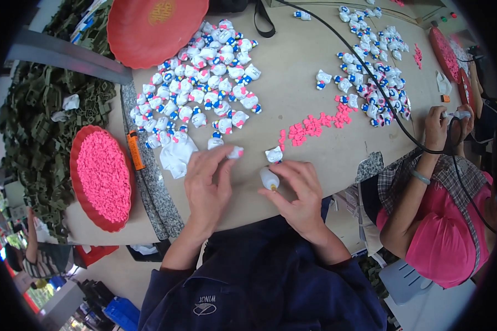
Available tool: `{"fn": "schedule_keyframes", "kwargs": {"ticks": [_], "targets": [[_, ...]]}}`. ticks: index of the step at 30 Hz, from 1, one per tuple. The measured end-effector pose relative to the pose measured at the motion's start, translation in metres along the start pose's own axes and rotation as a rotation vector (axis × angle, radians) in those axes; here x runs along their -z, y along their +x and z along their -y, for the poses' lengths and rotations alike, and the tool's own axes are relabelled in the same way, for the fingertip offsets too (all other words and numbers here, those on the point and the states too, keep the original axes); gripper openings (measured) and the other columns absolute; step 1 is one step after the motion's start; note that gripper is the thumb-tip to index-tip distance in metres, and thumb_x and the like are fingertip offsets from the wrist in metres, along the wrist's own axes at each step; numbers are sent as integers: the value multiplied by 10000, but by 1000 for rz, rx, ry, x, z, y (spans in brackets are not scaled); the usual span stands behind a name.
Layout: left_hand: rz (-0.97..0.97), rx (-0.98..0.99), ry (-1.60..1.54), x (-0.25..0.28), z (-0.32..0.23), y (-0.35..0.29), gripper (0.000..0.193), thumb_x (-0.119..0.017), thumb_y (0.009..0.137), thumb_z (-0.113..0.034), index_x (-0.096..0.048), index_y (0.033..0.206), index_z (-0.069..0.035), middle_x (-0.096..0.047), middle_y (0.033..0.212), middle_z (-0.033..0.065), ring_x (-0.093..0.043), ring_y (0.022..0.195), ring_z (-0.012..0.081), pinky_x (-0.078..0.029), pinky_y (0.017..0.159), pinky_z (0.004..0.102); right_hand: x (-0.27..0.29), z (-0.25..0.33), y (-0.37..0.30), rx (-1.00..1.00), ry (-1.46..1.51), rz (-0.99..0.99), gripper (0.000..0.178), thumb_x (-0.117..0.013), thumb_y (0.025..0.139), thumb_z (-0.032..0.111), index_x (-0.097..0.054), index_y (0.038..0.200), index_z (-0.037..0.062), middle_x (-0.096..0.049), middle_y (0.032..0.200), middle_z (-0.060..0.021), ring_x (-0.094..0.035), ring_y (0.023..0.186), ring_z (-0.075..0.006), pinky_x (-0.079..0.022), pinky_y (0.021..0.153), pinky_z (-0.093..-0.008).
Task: The person applies glue to toy figurines using a squeeze bottle, attaches small pink pieces onto them by hand, and sets the assembled figurines aside on the table.
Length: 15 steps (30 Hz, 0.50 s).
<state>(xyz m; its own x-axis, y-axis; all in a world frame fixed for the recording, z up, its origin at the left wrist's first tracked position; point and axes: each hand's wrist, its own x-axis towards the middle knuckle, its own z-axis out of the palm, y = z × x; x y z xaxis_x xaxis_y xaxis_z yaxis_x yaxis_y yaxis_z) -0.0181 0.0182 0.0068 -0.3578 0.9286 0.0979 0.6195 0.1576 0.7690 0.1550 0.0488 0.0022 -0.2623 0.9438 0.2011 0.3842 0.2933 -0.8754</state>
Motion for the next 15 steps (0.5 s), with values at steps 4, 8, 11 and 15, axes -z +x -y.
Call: {"fn": "schedule_keyframes", "kwargs": {"ticks": [4, 8, 11, 15], "targets": [[-122, -199, 62, -4, -26, 33, 262, -674, 737, -7, -661, 997, -35, -633, 909, 117, -561, 867, 261, -459, 757, 327, 0, -10, -2, 110, -32, 51, 365, -774, 626, 42, -647, 968, 29, -617, 923, -102, -566, 847, -260, -468, 727, -339], [182, -323, 168, -5, -56, 71, 212, -663, 782, -70, -644, 982, -6, -629, 892, 126, -598, 777, 258, -467, 670, 333, 11, -13, -4, 177, 94, -16, 361, -747, 664, 16, -613, 999, 1, -626, 971, -130, -599, 869, -263, -483, 751, -338], [426, -145, 127, -10, -57, 65, 247, -663, 787, -143, -620, 978, 8, -615, 860, 144, -594, 679, 291, -461, 630, 360, 12, -21, -20, -1, 312, -79, 330, -712, 717, -6, -578, 1018, -29, -625, 1002, -155, -627, 888, -246, -493, 780, -319], [497, -129, 213, -17, -48, 36, 300, -705, 734, -136, -604, 987, -10, -605, 862, 141, -601, 732, 296, -475, 648, 363, 23, -24, -24, -62, 382, -74, 324, -681, 753, -18, -550, 1048, -44, -621, 1021, -172, -634, 898, -233, -494, 798, -304]]}}
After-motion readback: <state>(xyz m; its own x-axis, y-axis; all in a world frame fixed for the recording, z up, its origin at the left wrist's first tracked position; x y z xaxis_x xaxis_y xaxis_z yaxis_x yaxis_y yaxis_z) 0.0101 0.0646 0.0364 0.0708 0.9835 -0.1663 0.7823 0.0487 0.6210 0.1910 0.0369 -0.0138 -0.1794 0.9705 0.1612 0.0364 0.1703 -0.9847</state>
